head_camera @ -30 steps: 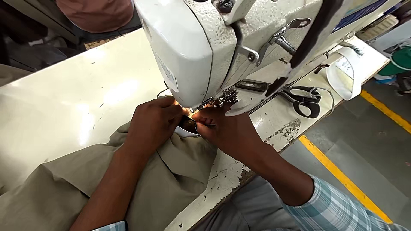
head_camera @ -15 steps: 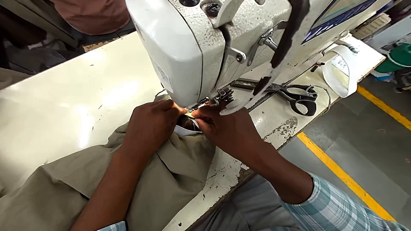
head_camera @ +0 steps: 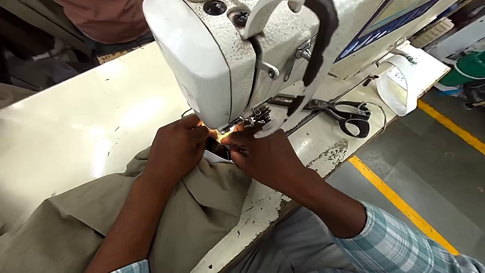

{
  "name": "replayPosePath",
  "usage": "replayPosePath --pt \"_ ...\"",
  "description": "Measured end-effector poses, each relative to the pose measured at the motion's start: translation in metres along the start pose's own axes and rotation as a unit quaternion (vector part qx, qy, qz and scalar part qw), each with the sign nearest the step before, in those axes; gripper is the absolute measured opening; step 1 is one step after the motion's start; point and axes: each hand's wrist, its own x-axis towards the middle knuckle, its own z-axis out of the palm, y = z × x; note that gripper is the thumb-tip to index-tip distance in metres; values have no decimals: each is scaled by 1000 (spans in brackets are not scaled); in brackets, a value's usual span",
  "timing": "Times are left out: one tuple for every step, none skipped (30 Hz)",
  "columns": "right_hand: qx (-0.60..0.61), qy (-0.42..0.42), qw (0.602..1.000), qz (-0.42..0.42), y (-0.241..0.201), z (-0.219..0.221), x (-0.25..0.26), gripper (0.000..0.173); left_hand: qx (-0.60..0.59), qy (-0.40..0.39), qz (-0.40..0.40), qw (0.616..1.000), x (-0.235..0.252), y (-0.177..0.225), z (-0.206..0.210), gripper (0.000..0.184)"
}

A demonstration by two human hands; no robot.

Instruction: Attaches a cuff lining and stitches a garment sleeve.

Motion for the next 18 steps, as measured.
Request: replayPosePath --pt "-1 -5 1000 -7 0 -1 0 16 7 -7 3 1000 0 1 -1 17" --pt "-3 -7 1000 -16 1 -1 -1 16 14 -16 7 1000 1 1 -2 18" --pt "-3 -12 1000 -25 1 -2 -1 17 18 -28 10 999 1 2 -4 18" --pt "-5 -25 999 -31 2 -3 -1 18 21 -43 13 999 1 3 -6 19" --pt "-11 -43 998 -39 2 -5 -2 20 22 -61 16 998 2 4 -9 19" --pt "-19 -61 997 -48 3 -7 -2 22 27 -79 20 996 3 6 -11 20" --pt "-26 -76 995 -58 4 -8 -3 23 36 -97 24 994 4 8 -14 22" --pt "-29 -86 994 -64 4 -9 -3 23 48 -113 30 992 4 10 -17 23" --pt "-27 -94 993 -65 4 -10 -4 23 59 -130 34 989 4 13 -20 25" --pt "-24 -95 993 -65 4 -9 -7 24 71 -146 42 986 3 15 -23 28" --pt "-21 -92 993 -65 5 -9 -9 25 86 -160 51 982 2 17 -25 31" --pt "-22 -85 994 -65 6 -7 -13 28 103 -171 64 978 1 19 -26 34" --pt "-24 -83 994 -64 7 -7 -15 30 122 -179 80 973 0 21 -27 35" --pt "-24 -86 994 -62 7 -7 -17 31 138 -180 97 969 -1 24 -28 32" --pt "-22 -88 994 -61 7 -7 -17 32 159 -179 114 964 -1 27 -28 28" --pt "-19 -90 994 -59 7 -8 -17 32 175 -180 127 960 -1 32 -28 25" --pt "-15 -89 994 -57 8 -8 -17 32 187 -184 129 956 0 36 -27 23" --pt "-10 -86 995 -55 8 -8 -18 31 195 -192 119 954 0 39 -27 23"
